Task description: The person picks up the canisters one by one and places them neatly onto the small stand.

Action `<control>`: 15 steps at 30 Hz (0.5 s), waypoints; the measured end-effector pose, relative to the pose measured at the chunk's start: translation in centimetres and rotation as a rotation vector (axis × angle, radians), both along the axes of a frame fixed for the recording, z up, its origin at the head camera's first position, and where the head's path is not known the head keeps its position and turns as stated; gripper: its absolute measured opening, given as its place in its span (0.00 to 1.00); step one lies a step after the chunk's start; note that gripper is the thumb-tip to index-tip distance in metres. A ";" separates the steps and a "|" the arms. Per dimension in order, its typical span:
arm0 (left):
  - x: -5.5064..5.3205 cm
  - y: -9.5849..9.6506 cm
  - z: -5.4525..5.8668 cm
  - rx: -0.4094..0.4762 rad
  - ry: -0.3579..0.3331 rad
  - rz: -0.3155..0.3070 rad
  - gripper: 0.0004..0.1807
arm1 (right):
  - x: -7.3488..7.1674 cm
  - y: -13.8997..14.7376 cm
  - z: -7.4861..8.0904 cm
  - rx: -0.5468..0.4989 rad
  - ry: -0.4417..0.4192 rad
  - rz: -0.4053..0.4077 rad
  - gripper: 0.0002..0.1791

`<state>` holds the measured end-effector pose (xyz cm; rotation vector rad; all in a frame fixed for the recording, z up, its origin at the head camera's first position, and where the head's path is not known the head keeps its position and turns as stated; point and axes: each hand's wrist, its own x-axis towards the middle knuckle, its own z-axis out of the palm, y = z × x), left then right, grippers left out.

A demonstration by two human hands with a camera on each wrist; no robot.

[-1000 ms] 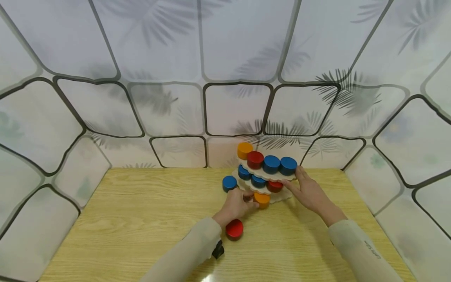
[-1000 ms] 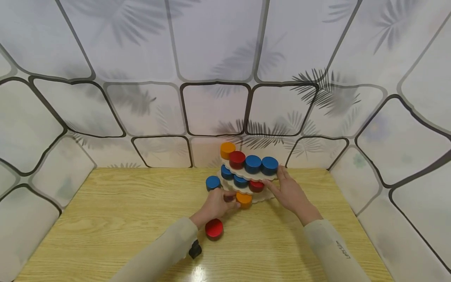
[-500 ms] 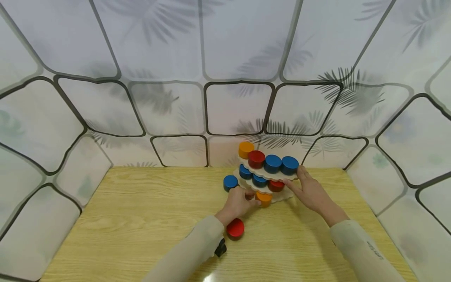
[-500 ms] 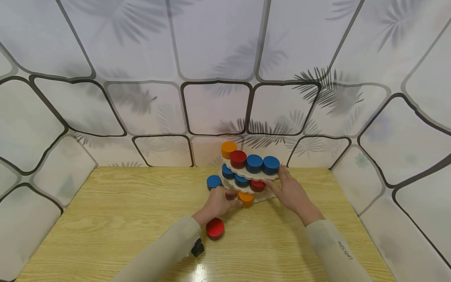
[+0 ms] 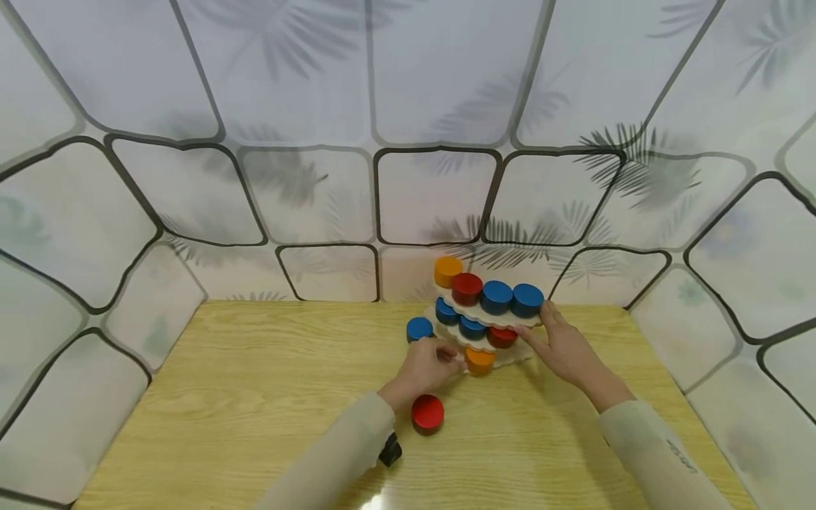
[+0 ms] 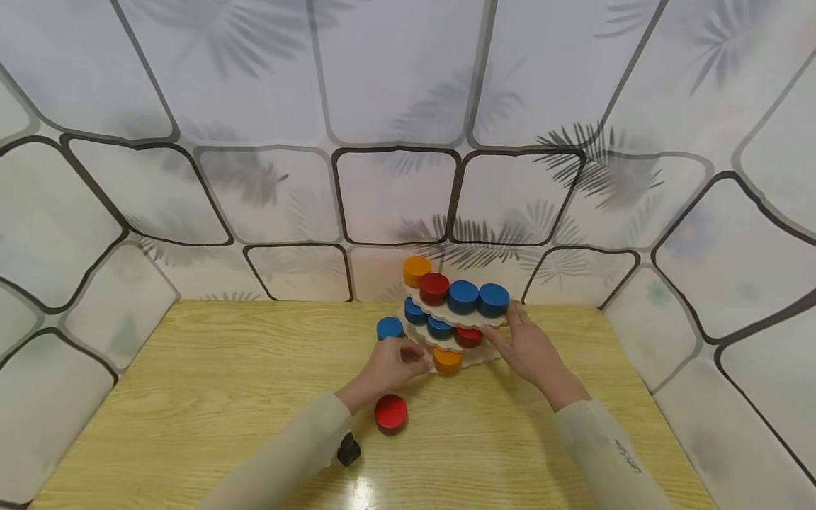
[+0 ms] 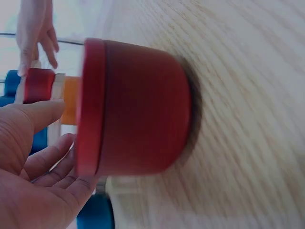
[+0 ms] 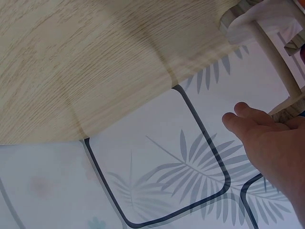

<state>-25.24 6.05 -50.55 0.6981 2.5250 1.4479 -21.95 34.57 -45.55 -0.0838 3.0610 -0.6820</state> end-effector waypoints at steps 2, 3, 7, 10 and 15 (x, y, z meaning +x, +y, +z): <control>0.3 -0.7 0.5 0.012 -0.027 -0.014 0.13 | 0.0 0.0 0.0 0.000 -0.004 0.000 0.54; 0.5 -1.1 0.7 0.017 -0.040 -0.026 0.13 | 0.0 0.0 0.0 0.000 -0.006 0.000 0.54; 1.1 -2.5 1.3 0.023 -0.069 -0.091 0.17 | 0.0 0.0 0.1 0.000 -0.006 0.004 0.54; 1.5 -3.6 1.6 0.038 -0.086 -0.158 0.22 | 0.0 0.0 0.1 -0.002 -0.002 0.008 0.53; 2.4 -5.5 1.9 0.067 -0.152 -0.246 0.28 | 0.0 -0.1 0.1 -0.013 -0.002 0.008 0.54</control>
